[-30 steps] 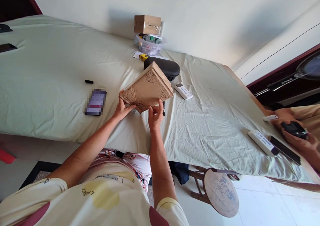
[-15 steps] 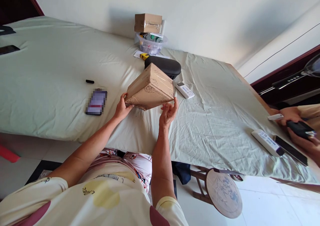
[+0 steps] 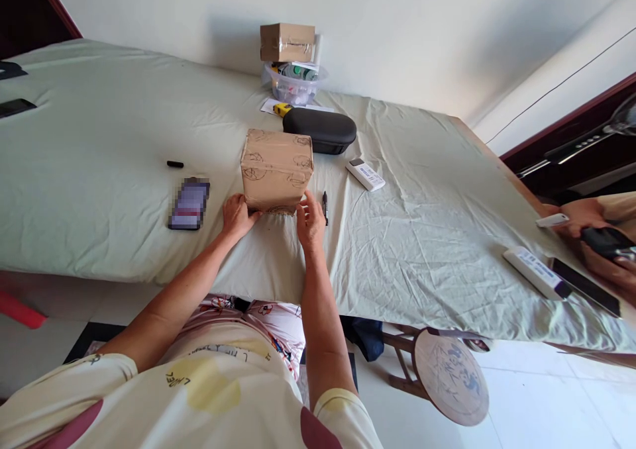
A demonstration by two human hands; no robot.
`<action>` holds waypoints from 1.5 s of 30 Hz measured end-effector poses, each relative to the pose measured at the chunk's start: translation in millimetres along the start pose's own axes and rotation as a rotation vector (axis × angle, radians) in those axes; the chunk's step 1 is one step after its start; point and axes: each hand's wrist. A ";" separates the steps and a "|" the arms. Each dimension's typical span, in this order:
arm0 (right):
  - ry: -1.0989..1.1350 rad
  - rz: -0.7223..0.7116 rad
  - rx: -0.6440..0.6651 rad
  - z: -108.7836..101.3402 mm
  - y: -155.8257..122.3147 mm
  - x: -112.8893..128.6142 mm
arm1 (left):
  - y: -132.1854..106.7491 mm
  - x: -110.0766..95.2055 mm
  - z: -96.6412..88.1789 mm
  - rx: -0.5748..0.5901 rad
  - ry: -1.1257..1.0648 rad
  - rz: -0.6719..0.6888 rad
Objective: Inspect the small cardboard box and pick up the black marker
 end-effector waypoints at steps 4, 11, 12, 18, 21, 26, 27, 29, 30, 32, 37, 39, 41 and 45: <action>-0.089 0.116 0.138 7.5 -2.0 -6.1 | -0.9 0.8 -1.6 0.022 0.027 0.007; -0.210 0.220 0.235 13.3 -7.5 -12.7 | -0.1 -2.1 -14.1 0.086 0.034 0.017; -0.211 0.213 0.226 14.6 -8.3 -13.6 | 0.0 -2.8 -15.7 0.100 0.037 0.016; -0.205 0.219 0.157 19.3 -10.2 -14.2 | -0.8 -5.5 -19.0 0.131 0.017 0.043; -0.204 0.257 0.124 19.1 -8.6 -12.8 | -1.6 -6.5 -18.3 0.134 0.013 0.063; -0.194 0.311 0.102 19.2 -5.5 -12.1 | -1.4 -7.2 -18.4 0.149 0.028 0.069; -0.190 0.319 0.103 19.5 -5.2 -11.5 | -1.2 -7.1 -18.4 0.154 0.030 0.068; -0.186 0.345 0.106 19.8 -4.9 -9.2 | -1.1 -6.8 -17.9 0.160 0.029 0.062; -0.186 0.357 0.110 19.8 -4.9 -7.5 | -1.2 -6.7 -17.5 0.159 0.026 0.058; -0.192 0.372 0.121 19.2 -5.2 -3.5 | -1.6 -6.7 -16.1 0.149 0.019 0.050; -0.198 0.375 0.144 18.3 -5.9 0.5 | -2.0 -6.7 -12.7 0.107 0.009 0.058; -0.190 0.359 0.129 19.6 -5.9 -2.2 | -1.2 -6.3 -12.3 0.097 -0.007 0.061; -0.183 0.336 0.112 21.2 -5.6 -5.5 | -0.3 -5.9 -12.2 0.099 -0.011 0.062; -0.191 0.327 0.115 22.1 -4.8 -7.5 | -0.2 -5.8 -12.0 0.098 0.003 0.056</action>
Point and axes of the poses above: each hand's wrist, its own y-axis towards the middle knuckle, its own z-axis out of the palm, x = y × z, and after that the axes turned 9 degrees about x, right-handed
